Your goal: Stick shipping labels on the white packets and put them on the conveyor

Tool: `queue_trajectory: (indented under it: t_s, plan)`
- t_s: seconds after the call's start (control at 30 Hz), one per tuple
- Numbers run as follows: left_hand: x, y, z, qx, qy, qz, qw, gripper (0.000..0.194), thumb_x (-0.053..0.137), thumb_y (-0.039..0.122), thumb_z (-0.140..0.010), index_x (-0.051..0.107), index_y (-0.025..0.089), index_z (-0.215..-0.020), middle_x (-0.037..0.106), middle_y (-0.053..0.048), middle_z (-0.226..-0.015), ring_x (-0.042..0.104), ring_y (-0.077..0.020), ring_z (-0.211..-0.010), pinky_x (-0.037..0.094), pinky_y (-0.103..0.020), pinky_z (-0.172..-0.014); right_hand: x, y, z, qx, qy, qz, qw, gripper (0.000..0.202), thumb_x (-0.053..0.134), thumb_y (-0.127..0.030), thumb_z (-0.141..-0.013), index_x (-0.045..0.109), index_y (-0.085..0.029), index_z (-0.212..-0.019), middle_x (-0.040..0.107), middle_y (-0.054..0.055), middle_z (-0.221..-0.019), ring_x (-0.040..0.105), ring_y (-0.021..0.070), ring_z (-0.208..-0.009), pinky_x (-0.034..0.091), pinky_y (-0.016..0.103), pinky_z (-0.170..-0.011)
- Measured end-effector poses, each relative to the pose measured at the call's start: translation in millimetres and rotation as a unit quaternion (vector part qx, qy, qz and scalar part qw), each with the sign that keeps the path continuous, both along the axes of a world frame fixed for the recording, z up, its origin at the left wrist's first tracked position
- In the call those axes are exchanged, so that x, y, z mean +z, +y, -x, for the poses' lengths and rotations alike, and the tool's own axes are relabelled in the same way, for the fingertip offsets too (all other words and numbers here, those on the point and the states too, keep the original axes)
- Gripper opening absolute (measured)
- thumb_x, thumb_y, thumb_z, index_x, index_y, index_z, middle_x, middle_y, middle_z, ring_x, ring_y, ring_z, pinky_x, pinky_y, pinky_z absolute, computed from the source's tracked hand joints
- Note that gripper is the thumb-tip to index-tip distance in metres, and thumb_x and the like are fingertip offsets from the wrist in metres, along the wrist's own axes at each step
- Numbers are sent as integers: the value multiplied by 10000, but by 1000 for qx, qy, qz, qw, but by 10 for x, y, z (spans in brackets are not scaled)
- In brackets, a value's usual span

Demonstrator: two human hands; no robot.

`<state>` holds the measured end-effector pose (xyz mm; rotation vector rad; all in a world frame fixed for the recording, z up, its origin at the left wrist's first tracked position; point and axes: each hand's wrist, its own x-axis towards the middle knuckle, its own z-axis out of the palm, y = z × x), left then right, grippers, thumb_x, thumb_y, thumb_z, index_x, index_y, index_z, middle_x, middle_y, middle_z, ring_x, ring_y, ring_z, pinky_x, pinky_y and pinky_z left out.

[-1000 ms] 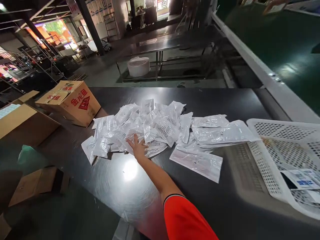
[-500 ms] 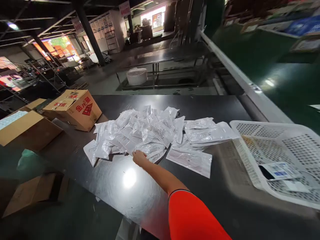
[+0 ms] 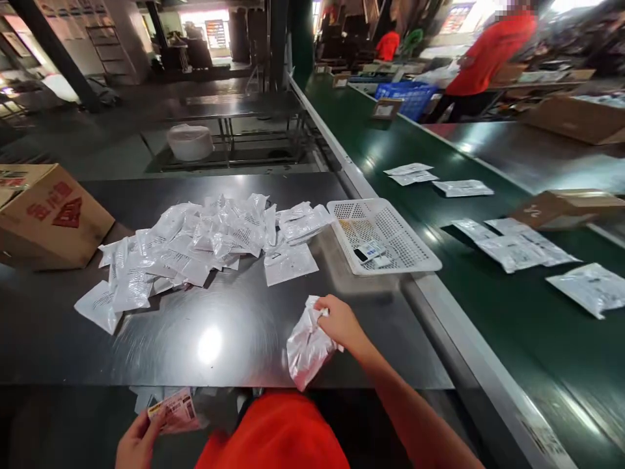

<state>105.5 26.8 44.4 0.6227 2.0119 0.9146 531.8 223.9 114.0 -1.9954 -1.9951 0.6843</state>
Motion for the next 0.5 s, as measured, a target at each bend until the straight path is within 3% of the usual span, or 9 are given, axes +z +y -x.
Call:
queue_trajectory:
  t_s: [0.1, 0.23, 0.33, 0.4, 0.5]
  plan:
    - [-75, 82, -13, -51, -27, -6, 998, 583, 730, 667, -540, 745, 165, -836, 778, -51, -804, 693, -286, -845, 536, -306, -715, -117, -100, 45, -51, -21, 35, 998, 234, 553, -191, -668, 721, -209, -829, 676, 71, -886, 629, 201, -785, 446, 268, -674]
    - [-11, 159, -150, -90, 5, -32, 995, 540, 690, 669, -599, 738, 183, -829, 762, -28, -772, 677, -266, -814, 526, -309, -712, -403, 246, 616, -119, -17, 112, 986, 292, 590, -251, -745, 707, -151, -994, 666, 131, -1011, 657, 212, -793, 494, 278, -657]
    - [30, 179, -160, -79, 2, -28, 996, 569, 706, 683, -549, 740, 175, -804, 765, -37, -773, 691, -274, -827, 546, -311, -717, -645, 439, 870, -151, -18, 80, 985, 485, 425, -333, -903, 532, -84, -1305, 545, 220, -1280, 605, 256, -1074, 521, 339, -812]
    - [23, 150, -142, -66, -18, -1, 998, 620, 727, 701, -481, 745, 160, -783, 774, -60, -786, 701, -288, -841, 558, -306, -706, -844, 377, 846, -96, -23, 45, 994, 532, 417, -353, -924, 435, -131, -1407, 397, 195, -1459, 439, 272, -1302, 435, 402, -1001]
    - [14, 48, -203, -48, -26, 36, 998, 652, 722, 728, -439, 750, 155, -749, 784, -81, -789, 713, -302, -832, 562, -294, -649, -1207, 80, 641, 138, -68, 30, 988, 669, 604, -425, -826, 402, -273, -1446, 259, 96, -1571, 217, 337, -1428, 229, 564, -1120]
